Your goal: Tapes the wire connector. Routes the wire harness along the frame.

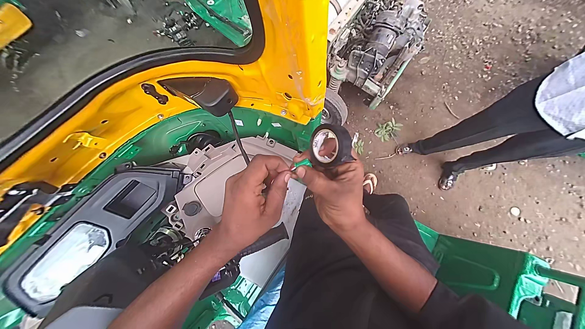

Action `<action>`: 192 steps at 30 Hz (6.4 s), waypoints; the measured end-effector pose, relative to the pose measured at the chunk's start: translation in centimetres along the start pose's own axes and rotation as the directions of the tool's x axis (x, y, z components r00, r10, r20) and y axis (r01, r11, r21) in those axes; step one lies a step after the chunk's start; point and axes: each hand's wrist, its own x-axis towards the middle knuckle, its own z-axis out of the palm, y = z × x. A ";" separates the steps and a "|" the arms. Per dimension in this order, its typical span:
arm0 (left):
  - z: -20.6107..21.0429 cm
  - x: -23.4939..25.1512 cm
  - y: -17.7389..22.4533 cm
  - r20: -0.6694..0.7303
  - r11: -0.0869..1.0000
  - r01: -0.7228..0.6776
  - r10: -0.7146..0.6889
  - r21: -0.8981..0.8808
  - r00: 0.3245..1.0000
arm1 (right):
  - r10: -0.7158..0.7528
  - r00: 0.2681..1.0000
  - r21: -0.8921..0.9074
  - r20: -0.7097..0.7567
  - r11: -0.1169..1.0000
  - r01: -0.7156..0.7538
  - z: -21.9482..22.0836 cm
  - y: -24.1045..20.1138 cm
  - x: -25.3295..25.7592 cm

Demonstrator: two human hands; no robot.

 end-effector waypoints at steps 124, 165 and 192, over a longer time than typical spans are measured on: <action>2.1 -0.3 -0.4 -0.110 0.830 -0.187 0.284 0.525 0.952 | 0.054 0.961 -0.721 0.272 0.673 0.166 -1.4 -3.4 3.0; 0.5 0.6 -1.2 0.008 0.876 0.255 -0.276 -0.409 0.961 | 0.188 0.915 -0.736 0.357 0.660 0.152 -0.1 -3.8 -1.6; 0.4 0.4 -0.6 -0.005 0.922 0.141 -0.153 -0.362 0.988 | 0.408 0.797 -0.692 0.445 0.722 0.017 -1.7 -1.3 8.8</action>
